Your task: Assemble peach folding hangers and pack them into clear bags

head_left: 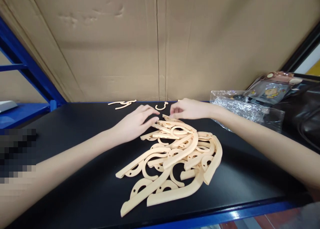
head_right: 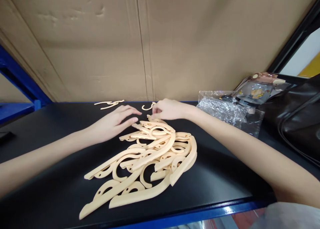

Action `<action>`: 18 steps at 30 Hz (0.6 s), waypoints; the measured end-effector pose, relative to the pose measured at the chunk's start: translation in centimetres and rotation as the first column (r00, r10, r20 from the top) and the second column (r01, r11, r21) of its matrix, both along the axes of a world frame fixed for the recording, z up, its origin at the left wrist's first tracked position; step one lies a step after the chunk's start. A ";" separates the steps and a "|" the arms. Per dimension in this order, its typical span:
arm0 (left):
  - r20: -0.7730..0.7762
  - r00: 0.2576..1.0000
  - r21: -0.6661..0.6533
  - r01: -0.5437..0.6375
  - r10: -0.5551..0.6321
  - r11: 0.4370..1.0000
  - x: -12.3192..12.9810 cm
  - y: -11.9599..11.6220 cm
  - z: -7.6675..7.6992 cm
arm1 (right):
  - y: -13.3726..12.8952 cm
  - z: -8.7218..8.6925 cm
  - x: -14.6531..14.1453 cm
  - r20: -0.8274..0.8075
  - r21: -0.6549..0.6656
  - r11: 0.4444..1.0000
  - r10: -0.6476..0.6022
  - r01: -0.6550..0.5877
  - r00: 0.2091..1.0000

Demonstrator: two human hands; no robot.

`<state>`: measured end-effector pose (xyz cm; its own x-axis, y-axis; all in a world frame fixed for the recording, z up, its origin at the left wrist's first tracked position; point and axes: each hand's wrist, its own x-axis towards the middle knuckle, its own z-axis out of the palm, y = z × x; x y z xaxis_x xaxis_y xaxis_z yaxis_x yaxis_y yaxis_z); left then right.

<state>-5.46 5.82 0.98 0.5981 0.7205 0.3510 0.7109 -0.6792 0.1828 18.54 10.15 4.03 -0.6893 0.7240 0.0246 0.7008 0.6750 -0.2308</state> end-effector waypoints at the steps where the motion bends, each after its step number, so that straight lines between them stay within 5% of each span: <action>1: 0.002 1.000 -0.031 0.008 -0.008 0.999 0.2 -0.6 -0.1 | -1.0 0.0 -0.2 -0.024 -0.071 0.995 0.066 -0.067 0.998; 5: 0.117 0.991 -0.105 -0.058 0.070 0.993 1.1 -1.3 -0.6 | -2.6 -0.4 -0.6 -0.106 -0.108 0.992 0.053 -0.064 0.993; 9: 0.425 0.864 -0.289 -0.152 0.269 0.945 2.5 -0.7 0.2 | -2.4 -0.1 -0.7 -0.317 -0.087 0.996 -0.052 0.026 0.947; 12: 0.554 0.765 -0.565 0.055 0.328 0.824 3.9 -0.5 1.6 | -2.7 0.4 -0.7 -0.502 -0.059 0.997 -0.080 0.059 0.861; 15: 0.670 0.633 -0.669 0.290 0.388 0.684 5.1 -0.6 2.8 | -3.3 0.7 -0.5 -0.538 0.019 0.996 -0.067 0.092 0.840; 18: 0.708 0.569 -0.667 0.344 0.418 0.662 5.8 -0.5 3.2 | -3.7 0.9 -0.4 -0.488 0.098 0.984 -0.084 0.151 0.869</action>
